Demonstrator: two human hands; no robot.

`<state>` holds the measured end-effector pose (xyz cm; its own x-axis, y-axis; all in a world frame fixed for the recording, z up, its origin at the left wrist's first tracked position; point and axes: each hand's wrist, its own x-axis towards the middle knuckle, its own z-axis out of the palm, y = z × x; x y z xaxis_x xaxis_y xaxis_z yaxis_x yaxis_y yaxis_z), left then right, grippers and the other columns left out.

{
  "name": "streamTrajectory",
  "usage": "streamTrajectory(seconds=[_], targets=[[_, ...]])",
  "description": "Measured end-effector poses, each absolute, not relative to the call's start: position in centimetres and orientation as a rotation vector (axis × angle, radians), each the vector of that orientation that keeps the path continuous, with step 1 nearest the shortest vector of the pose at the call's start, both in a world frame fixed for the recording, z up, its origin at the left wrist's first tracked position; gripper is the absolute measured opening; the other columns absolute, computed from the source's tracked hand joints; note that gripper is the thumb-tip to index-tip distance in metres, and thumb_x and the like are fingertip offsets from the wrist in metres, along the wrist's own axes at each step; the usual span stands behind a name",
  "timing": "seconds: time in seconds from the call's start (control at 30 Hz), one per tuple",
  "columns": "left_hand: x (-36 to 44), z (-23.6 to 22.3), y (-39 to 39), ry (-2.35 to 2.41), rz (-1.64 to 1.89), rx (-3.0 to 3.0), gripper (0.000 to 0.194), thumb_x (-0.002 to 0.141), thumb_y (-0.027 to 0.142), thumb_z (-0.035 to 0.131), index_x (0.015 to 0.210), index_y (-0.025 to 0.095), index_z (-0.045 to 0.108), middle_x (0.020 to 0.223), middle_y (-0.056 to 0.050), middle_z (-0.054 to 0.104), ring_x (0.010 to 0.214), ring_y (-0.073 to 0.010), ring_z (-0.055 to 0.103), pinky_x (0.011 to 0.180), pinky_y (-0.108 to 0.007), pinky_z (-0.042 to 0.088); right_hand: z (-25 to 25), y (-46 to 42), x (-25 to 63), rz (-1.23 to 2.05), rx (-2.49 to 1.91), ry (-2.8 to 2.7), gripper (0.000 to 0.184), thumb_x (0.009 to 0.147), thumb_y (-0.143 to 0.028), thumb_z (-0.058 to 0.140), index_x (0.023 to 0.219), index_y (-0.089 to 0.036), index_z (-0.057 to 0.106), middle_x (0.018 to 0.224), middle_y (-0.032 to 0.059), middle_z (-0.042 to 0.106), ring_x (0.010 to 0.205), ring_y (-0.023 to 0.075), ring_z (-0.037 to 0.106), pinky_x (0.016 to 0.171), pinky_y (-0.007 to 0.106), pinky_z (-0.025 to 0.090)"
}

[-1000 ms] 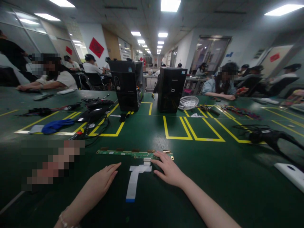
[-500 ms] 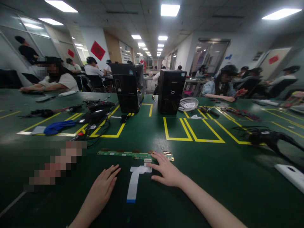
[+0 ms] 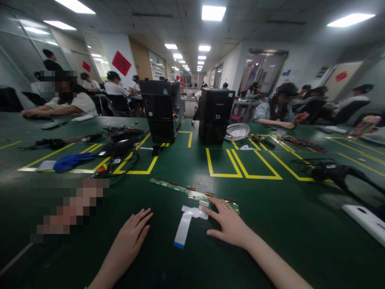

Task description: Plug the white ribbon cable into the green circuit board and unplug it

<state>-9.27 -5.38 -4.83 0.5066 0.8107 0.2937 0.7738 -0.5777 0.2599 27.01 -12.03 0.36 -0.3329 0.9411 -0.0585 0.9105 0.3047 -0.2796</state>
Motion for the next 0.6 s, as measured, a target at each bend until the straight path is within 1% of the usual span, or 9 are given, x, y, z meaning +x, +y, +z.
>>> streamTrajectory(seconds=[0.13, 0.23, 0.4, 0.5, 0.6], targets=[[-9.2, -4.6, -5.6, 1.41, 0.576, 2.627, 0.041, 0.1, 0.036, 0.036, 0.133, 0.021, 0.053, 0.14, -0.007, 0.053, 0.132, -0.0254, 0.044, 0.109, -0.052, 0.035, -0.9, -15.2, 30.7, 0.23, -2.004, -2.288, 0.072, 0.082, -0.068, 0.05, 0.146, -0.038, 0.035, 0.154, 0.0091, 0.028, 0.136, 0.0358, 0.034, 0.107, 0.06, 0.033], [-9.1, -4.5, -5.6, 1.411, 0.556, 2.639, 0.043, 0.1, 0.037, 0.035, 0.134, 0.019, 0.052, 0.141, -0.008, 0.052, 0.133, -0.026, 0.043, 0.11, -0.052, 0.034, -2.2, -17.8, 33.8, 0.084, -2.157, -2.157, 0.072, 0.082, -0.069, 0.049, 0.144, -0.035, 0.04, 0.152, 0.01, 0.033, 0.132, 0.0355, 0.041, 0.103, 0.057, 0.04], [-9.0, -4.6, -5.6, 1.412, 0.559, 2.649, 0.043, 0.1, 0.037, 0.035, 0.133, 0.018, 0.053, 0.14, -0.009, 0.052, 0.133, -0.0271, 0.043, 0.11, -0.053, 0.034, -4.2, -21.1, 37.8, -0.139, -2.276, -1.978, 0.07, 0.084, -0.07, 0.042, 0.14, -0.03, 0.048, 0.145, 0.0132, 0.043, 0.125, 0.0325, 0.05, 0.101, 0.052, 0.044], [-9.0, -4.6, -5.7, 1.405, 0.558, 2.657, 0.043, 0.1, 0.036, 0.034, 0.133, 0.017, 0.053, 0.14, -0.01, 0.053, 0.133, -0.0265, 0.043, 0.11, -0.052, 0.034, -5.1, -22.3, 39.4, -0.195, -2.343, -1.866, 0.071, 0.086, -0.071, 0.033, 0.139, -0.027, 0.05, 0.14, 0.0153, 0.048, 0.121, 0.0324, 0.053, 0.099, 0.052, 0.045], [-9.0, -4.5, -5.7, 1.409, 0.564, 2.655, 0.043, 0.1, 0.036, 0.035, 0.134, 0.018, 0.053, 0.14, -0.01, 0.052, 0.132, -0.0263, 0.044, 0.11, -0.052, 0.034, -6.0, -23.1, 40.9, -0.238, -2.425, -1.75, 0.076, 0.086, -0.072, 0.026, 0.139, -0.023, 0.05, 0.133, 0.0179, 0.053, 0.12, 0.0335, 0.054, 0.097, 0.052, 0.046]])
